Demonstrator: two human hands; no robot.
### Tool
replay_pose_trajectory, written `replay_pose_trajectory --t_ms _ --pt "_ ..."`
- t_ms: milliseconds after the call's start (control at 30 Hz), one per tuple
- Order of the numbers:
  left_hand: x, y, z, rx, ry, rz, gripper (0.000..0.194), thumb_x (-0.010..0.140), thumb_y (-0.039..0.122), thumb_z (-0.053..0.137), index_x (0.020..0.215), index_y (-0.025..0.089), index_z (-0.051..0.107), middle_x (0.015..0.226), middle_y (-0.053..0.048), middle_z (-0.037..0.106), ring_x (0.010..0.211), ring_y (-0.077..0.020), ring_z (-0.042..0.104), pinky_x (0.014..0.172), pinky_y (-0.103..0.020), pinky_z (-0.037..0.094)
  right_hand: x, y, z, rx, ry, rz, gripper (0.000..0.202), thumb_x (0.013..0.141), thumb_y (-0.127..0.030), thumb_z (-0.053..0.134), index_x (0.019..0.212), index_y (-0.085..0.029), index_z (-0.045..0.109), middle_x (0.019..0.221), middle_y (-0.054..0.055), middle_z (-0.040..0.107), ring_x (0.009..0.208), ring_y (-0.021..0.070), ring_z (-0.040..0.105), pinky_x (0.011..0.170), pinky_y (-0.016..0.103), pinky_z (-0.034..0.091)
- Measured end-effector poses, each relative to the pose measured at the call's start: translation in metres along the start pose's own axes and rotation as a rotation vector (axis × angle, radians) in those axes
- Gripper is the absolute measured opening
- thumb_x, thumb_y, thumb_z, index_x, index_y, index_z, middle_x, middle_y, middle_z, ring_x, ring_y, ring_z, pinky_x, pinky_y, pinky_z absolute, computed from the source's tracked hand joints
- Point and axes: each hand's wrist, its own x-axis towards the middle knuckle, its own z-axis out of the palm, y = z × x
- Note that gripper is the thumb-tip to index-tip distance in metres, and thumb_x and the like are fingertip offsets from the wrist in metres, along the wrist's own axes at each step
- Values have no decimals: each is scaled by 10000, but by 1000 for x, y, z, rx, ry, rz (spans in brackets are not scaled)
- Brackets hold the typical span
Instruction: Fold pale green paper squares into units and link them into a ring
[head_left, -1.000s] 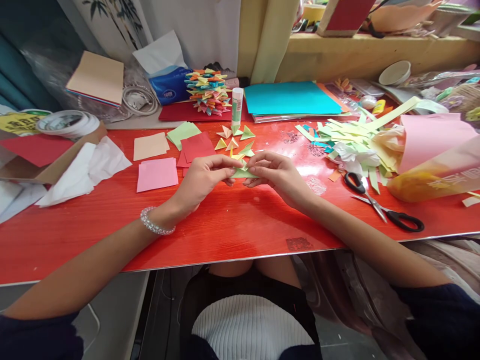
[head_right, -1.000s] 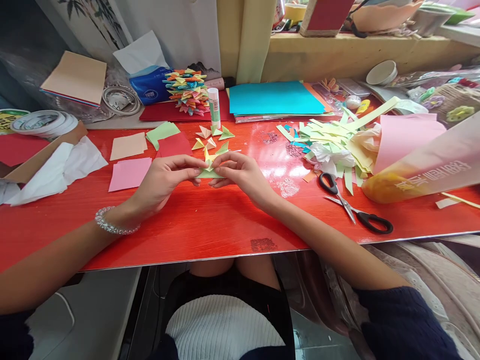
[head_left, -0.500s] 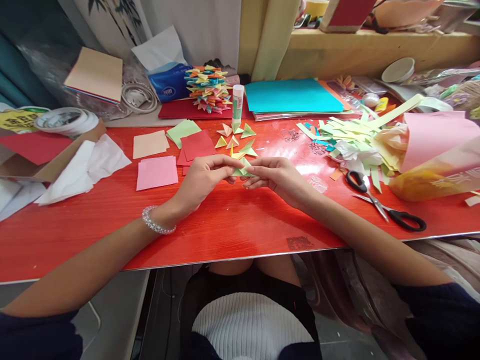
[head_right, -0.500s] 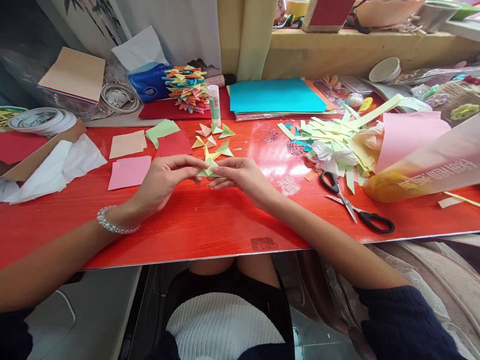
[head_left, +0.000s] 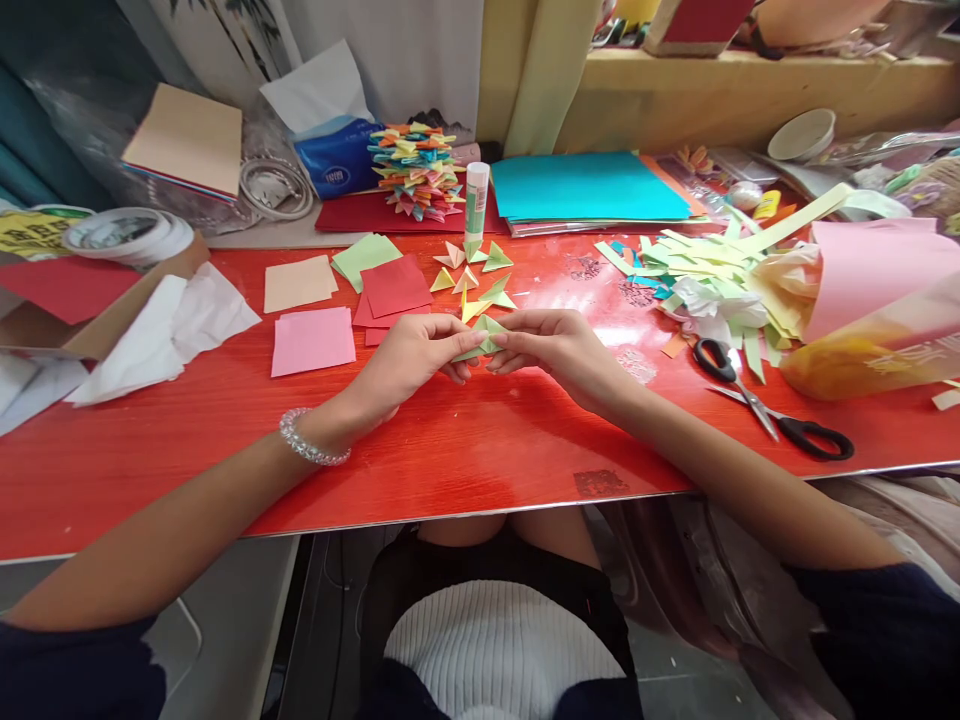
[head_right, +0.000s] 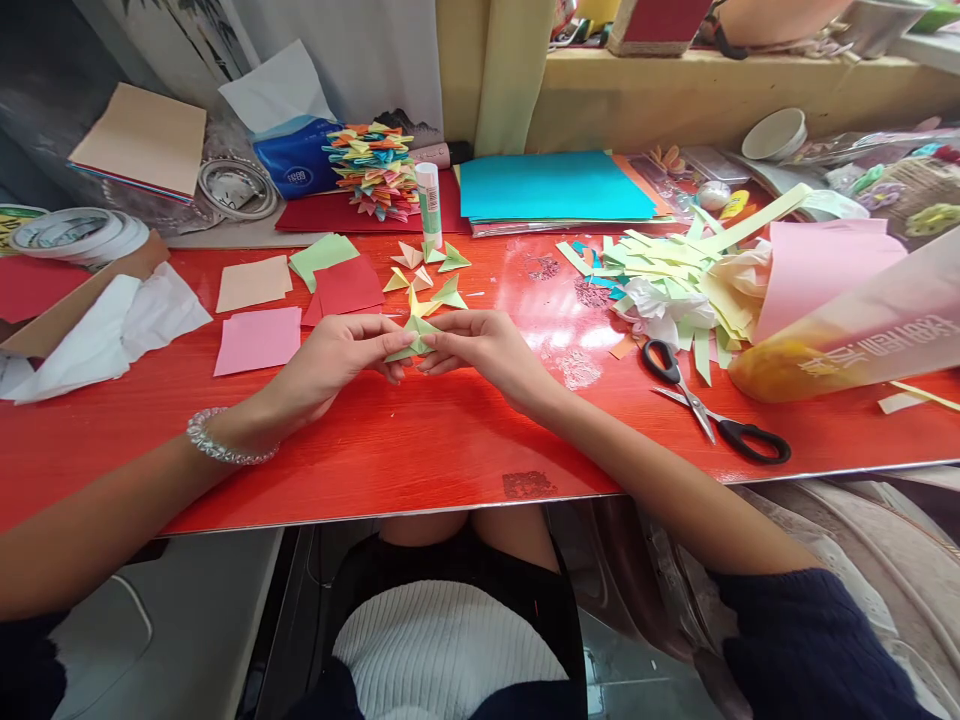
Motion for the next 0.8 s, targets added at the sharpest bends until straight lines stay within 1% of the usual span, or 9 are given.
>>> replay_pose_trajectory --t_ms 233,500,667,800 --pt "-1 1 2 -11 19 -14 246 790 379 675 718 145 651 671 -11 607 614 -102 582 649 -260 492 0 -1 1 -39 18 8 164 797 -292 696 876 -149 710 757 20 700 656 108 671 709 271 591" --pt "1 -2 3 -64 -4 -25 211 792 335 668 719 140 636 678 -1 585 623 -95 573 656 -258 487 -1 -4 3 -73 8 -5 204 791 -333 704 852 -139 688 712 9 690 634 100 666 672 244 579" --pt "0 -1 4 -90 6 -29 205 780 336 673 719 143 639 704 -1 587 654 -95 557 693 -269 481 -1 -5 4 -104 14 -11 222 794 -354 701 862 -143 681 707 15 690 637 110 669 670 258 577" --pt "0 -1 5 -102 1 -41 206 753 331 700 698 145 630 700 -1 595 665 -100 545 678 -266 454 -2 -4 4 -139 28 -7 219 808 -349 690 851 -135 669 674 21 683 616 115 668 651 261 573"
